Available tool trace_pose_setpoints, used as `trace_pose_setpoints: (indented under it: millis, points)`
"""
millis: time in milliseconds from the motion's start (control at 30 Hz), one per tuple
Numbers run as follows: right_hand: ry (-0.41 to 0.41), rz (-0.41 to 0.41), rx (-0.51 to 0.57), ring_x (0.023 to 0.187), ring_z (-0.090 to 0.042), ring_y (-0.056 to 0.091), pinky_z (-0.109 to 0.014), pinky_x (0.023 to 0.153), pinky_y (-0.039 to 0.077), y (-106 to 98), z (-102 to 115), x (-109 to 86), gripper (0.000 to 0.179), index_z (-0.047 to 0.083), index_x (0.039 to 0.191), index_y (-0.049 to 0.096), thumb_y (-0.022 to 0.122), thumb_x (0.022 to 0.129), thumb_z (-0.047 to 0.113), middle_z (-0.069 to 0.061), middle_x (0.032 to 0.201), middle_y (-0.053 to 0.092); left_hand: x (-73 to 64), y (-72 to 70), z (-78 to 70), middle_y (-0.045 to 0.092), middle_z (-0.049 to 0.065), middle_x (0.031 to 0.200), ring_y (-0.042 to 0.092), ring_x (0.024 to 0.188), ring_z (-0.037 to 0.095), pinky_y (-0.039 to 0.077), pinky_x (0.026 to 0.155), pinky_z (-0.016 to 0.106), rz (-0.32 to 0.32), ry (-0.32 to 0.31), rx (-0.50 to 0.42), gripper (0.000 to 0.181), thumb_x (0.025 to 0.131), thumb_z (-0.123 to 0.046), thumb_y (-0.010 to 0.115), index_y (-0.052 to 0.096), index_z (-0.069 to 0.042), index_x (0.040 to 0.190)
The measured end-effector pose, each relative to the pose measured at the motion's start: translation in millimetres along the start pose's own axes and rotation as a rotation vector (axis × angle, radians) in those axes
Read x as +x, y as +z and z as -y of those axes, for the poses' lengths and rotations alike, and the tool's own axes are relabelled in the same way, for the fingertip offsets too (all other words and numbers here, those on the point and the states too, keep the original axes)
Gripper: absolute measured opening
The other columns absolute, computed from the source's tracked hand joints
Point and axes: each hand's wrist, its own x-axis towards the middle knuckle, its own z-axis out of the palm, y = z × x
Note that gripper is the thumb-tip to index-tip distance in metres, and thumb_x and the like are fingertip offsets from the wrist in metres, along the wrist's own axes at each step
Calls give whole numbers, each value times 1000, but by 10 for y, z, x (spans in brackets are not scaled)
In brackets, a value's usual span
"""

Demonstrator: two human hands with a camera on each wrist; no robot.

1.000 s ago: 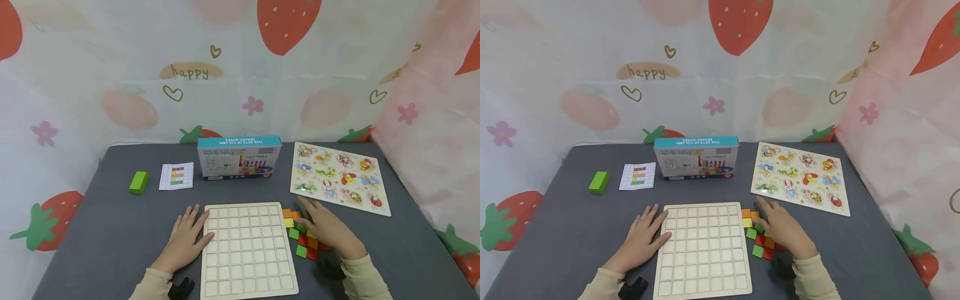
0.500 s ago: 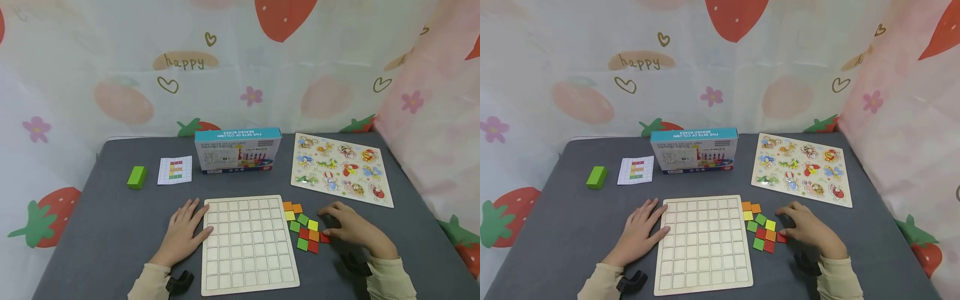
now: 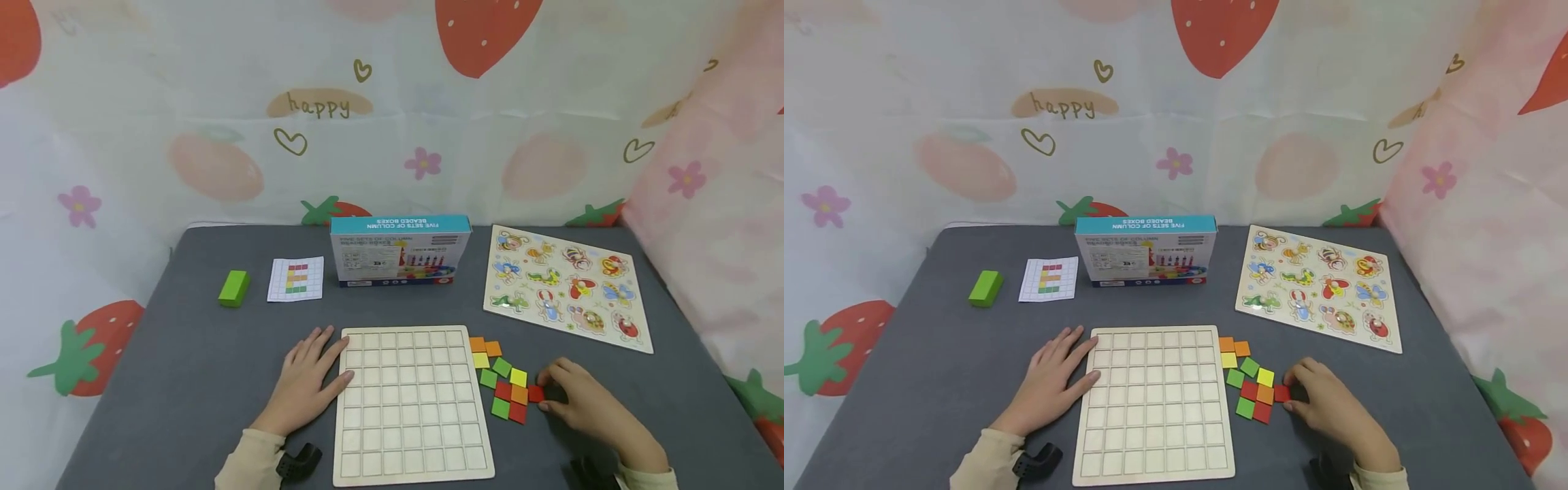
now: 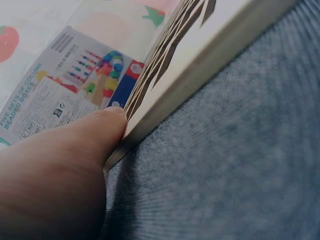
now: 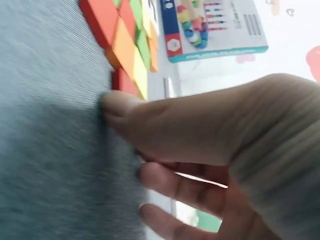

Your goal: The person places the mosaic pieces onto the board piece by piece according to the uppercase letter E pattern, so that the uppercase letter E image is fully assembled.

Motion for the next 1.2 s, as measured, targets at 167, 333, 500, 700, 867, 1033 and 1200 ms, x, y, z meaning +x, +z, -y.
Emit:
trace_pose_setpoints:
  millis: [167,333,500,700,867,1033,1200]
  points:
    - [30,-41,27,83,-8,52,-30,71,52,54,37,-49,23,17,95,63,79,79,16,7,96,54,6,14,11,28,9,156,19,145,31,16,114,57,8,-10,3,61,94,-54,51,41,-25,147]
    - [77,-30,24,80,-6,51,-28,68,51,74,32,-76,22,18,96,64,78,80,19,8,94,54,18,5,11,28,9,156,19,146,30,16,114,56,11,-12,-2,61,94,-55,50,41,-25,147]
    - [98,-19,93,75,-3,50,-23,62,49,42,-4,-97,23,12,98,63,77,80,15,3,93,54,23,-11,4,27,7,157,18,146,29,14,115,55,30,-23,-12,62,95,-58,47,40,-27,148]
    - [55,-67,81,72,-1,49,-21,59,47,-50,-1,-54,23,10,98,64,77,79,13,3,90,54,6,-15,10,26,6,157,16,147,28,14,116,54,49,-38,-22,62,95,-59,45,39,-28,148]
    - [-55,-148,30,74,0,51,-20,62,50,-120,111,121,24,13,97,64,79,79,15,7,90,54,4,-24,12,27,6,157,17,147,28,14,116,54,41,-37,-26,61,95,-58,46,40,-28,147]
    - [-204,-170,22,79,-4,57,-24,67,55,-170,337,363,25,12,100,62,77,81,13,5,95,56,9,-19,11,28,6,157,18,146,28,15,116,55,36,-37,-23,61,95,-58,46,40,-28,147]
    - [-287,-125,20,82,-9,59,-25,68,55,-182,661,587,26,12,109,58,72,87,17,3,100,56,14,-17,4,28,5,157,18,146,27,15,115,55,34,-42,-23,60,95,-58,47,40,-29,147]
